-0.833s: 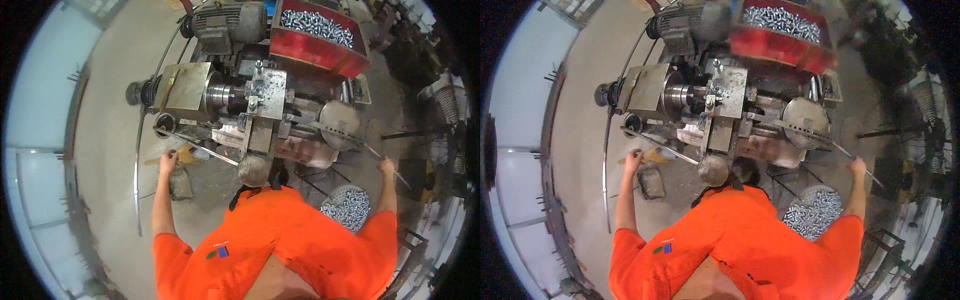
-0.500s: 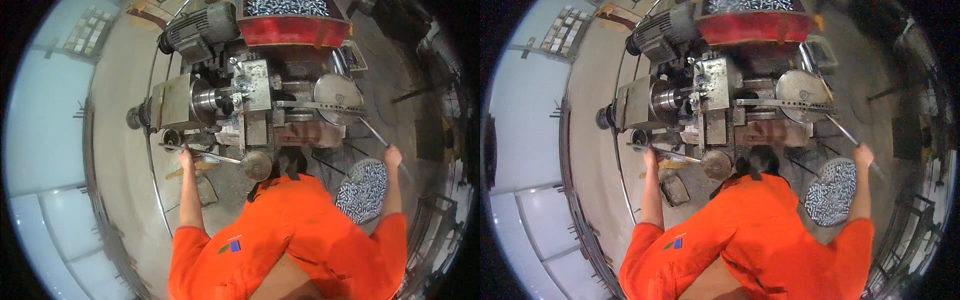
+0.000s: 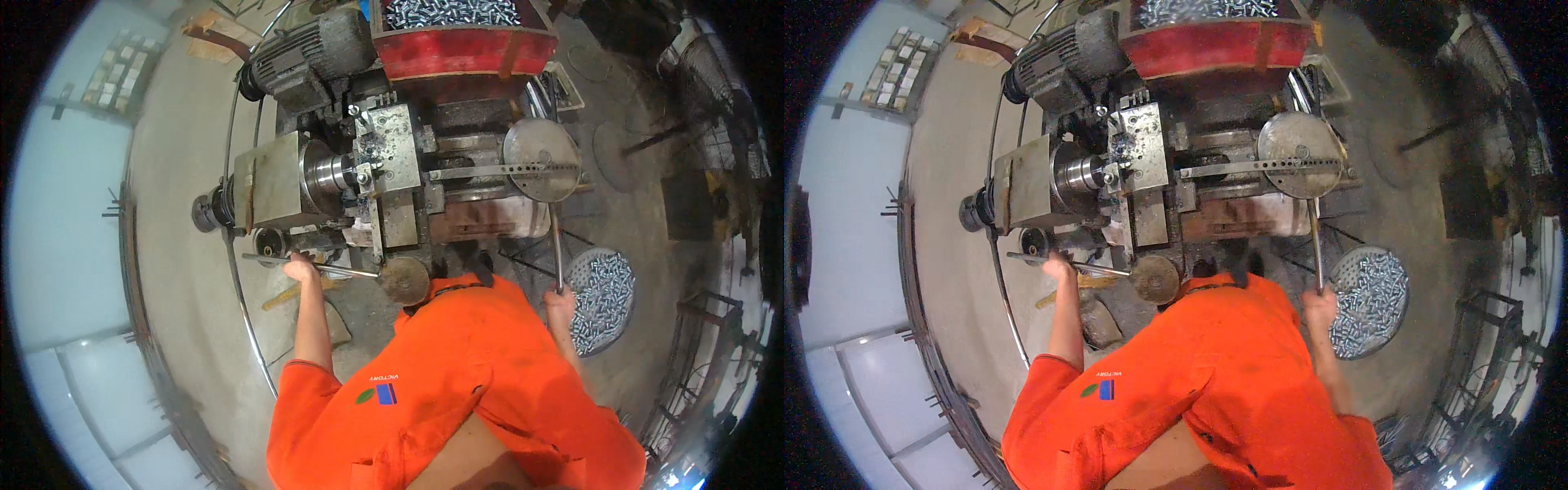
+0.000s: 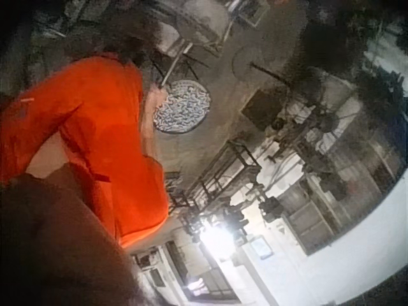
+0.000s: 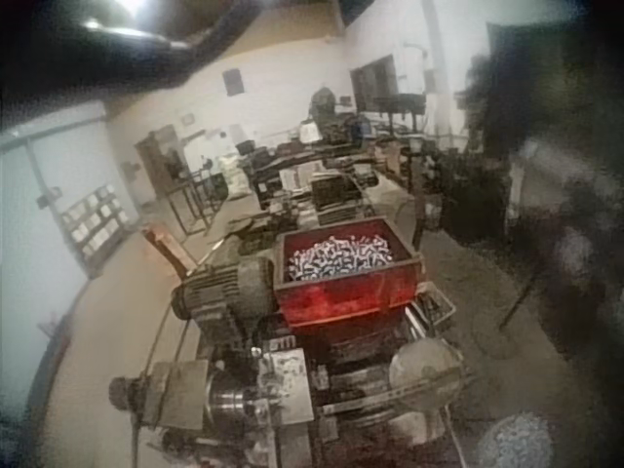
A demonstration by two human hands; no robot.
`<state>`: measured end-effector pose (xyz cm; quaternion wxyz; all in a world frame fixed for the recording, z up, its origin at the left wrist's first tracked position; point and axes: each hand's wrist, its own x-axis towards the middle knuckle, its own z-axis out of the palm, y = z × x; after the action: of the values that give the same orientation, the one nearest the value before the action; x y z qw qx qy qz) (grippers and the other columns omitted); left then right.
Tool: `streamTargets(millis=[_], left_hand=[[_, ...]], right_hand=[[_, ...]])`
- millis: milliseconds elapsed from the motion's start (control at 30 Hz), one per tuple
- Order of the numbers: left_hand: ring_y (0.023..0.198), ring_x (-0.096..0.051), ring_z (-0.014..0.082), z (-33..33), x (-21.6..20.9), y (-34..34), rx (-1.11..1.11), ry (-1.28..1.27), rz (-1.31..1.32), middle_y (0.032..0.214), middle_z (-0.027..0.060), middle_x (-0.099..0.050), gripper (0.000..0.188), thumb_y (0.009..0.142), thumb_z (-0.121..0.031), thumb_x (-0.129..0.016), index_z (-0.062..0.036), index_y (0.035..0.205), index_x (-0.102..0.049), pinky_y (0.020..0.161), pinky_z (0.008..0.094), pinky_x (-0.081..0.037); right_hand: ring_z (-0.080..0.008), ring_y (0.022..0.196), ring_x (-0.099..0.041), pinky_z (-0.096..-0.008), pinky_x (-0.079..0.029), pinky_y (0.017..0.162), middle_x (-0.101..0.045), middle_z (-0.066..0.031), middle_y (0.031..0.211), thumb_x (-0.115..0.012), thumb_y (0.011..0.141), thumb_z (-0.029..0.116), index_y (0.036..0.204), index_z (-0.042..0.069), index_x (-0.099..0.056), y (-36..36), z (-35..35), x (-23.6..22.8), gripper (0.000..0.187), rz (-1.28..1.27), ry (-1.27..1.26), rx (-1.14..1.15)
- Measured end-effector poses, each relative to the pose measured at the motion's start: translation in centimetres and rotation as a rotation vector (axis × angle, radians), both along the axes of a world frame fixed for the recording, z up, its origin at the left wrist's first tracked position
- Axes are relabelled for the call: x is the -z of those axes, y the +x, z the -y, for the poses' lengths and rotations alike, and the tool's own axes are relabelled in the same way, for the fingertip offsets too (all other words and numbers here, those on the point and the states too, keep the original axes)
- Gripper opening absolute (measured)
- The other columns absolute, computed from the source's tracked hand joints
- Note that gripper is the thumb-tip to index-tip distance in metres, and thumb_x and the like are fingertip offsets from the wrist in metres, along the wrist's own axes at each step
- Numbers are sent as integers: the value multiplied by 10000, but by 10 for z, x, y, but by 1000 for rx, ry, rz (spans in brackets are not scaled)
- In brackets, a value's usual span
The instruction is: The person repeatedly loads small metal pieces into a forming machine, uses a long metal rod to operate the machine, and collects the finished parts into a perforated metal basket. The cycle of loading, operating, and collecting is repeated continuously.
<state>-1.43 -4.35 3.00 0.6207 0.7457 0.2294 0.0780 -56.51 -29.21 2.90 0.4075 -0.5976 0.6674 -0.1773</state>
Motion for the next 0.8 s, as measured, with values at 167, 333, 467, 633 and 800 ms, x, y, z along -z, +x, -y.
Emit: streamTargets(millis=[167,333,467,633,800], left_hand=[[440,-535,223,-10,-2,-4,80,-3,1,651,174,-580,166,769,-47,-528,116,805,-533,374,348,-447],[453,-565,238,-46,-25,-14,440,196,-124,618,163,-592,318,854,-226,-568,85,829,-513,396,334,-447],[478,-563,167,-47,-57,-40,714,108,-347,639,111,-592,352,890,-312,-529,39,859,-522,419,263,-432],[561,-583,134,-101,-28,-58,908,231,-532,705,81,-611,312,890,-295,-528,12,919,-577,473,254,-454],[761,-635,223,-136,34,-45,926,513,-521,847,139,-645,316,835,-297,-582,-20,985,-608,601,332,-505]], right_hand=[[-307,563,-510,-376,-401,531,-545,-163,615,-527,670,232,755,-2,-600,10,9,-23,260,1,-148,-97],[-379,645,-591,-468,-461,599,-584,-208,670,-593,642,300,837,49,-620,-52,90,-3,319,-503,-239,-347],[-361,763,-615,-464,-486,697,-632,-172,794,-615,659,383,875,62,-642,-89,215,-6,388,-995,-361,-503],[-305,1057,-527,-428,-427,861,-528,-163,1180,-674,663,320,1127,50,-541,-10,313,-44,553,-1137,-453,-344],[-341,1210,-410,-407,-337,998,-442,-182,1309,-668,641,220,1325,68,-394,42,246,-19,753,-743,-899,-460]])
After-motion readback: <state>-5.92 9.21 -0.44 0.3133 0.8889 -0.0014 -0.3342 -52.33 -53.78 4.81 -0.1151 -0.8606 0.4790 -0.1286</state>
